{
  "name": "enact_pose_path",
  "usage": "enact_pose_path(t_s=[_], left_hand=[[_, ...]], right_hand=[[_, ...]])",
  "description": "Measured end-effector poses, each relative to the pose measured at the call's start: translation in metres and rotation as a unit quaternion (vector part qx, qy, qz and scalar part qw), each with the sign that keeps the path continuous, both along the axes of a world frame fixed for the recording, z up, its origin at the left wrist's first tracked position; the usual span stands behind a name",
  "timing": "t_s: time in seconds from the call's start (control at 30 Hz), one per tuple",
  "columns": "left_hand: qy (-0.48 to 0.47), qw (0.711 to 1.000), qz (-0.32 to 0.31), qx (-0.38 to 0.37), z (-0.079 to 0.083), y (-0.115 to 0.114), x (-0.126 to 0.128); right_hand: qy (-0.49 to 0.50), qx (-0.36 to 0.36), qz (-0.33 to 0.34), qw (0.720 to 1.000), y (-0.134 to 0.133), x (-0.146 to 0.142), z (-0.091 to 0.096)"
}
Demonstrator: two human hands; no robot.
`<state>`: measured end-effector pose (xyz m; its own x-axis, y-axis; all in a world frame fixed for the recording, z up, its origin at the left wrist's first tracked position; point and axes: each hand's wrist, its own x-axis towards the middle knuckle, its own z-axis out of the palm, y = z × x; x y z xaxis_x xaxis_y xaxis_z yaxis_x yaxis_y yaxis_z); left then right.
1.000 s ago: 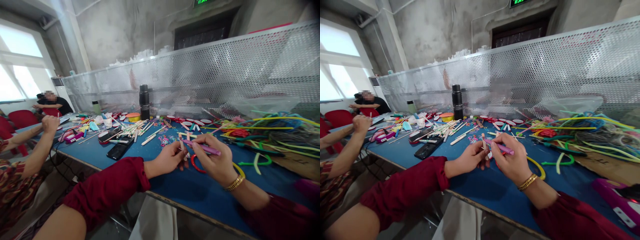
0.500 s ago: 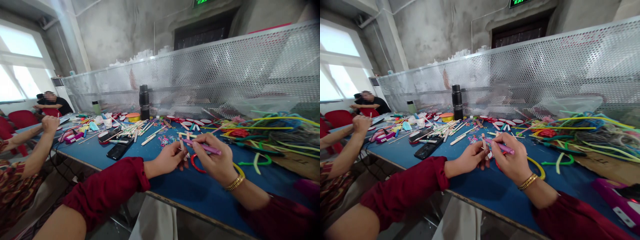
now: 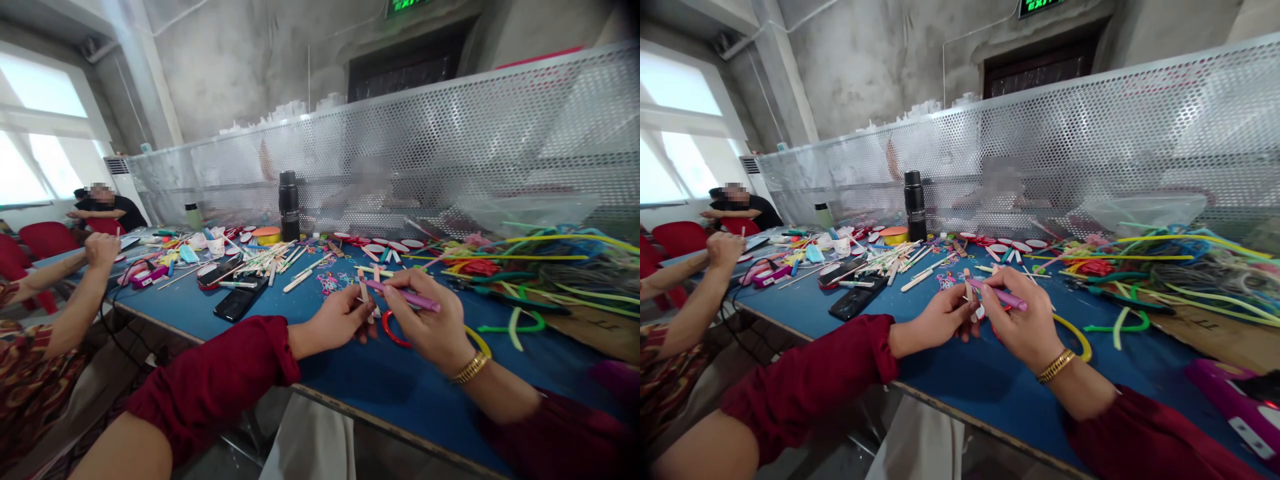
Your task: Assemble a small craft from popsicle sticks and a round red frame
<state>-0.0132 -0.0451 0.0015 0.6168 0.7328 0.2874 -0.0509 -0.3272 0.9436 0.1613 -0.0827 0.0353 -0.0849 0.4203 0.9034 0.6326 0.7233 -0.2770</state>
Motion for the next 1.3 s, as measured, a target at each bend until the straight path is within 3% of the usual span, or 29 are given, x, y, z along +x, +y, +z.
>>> enact_pose_path(t_s=[1.3], left_hand=[[-0.003, 1.000, 0.003, -0.005, 0.0019, -0.0009, 0.0004]], right_hand=[[-0.001, 0.018, -0.031, 0.999, 0.0003, 0.0000, -0.0008]])
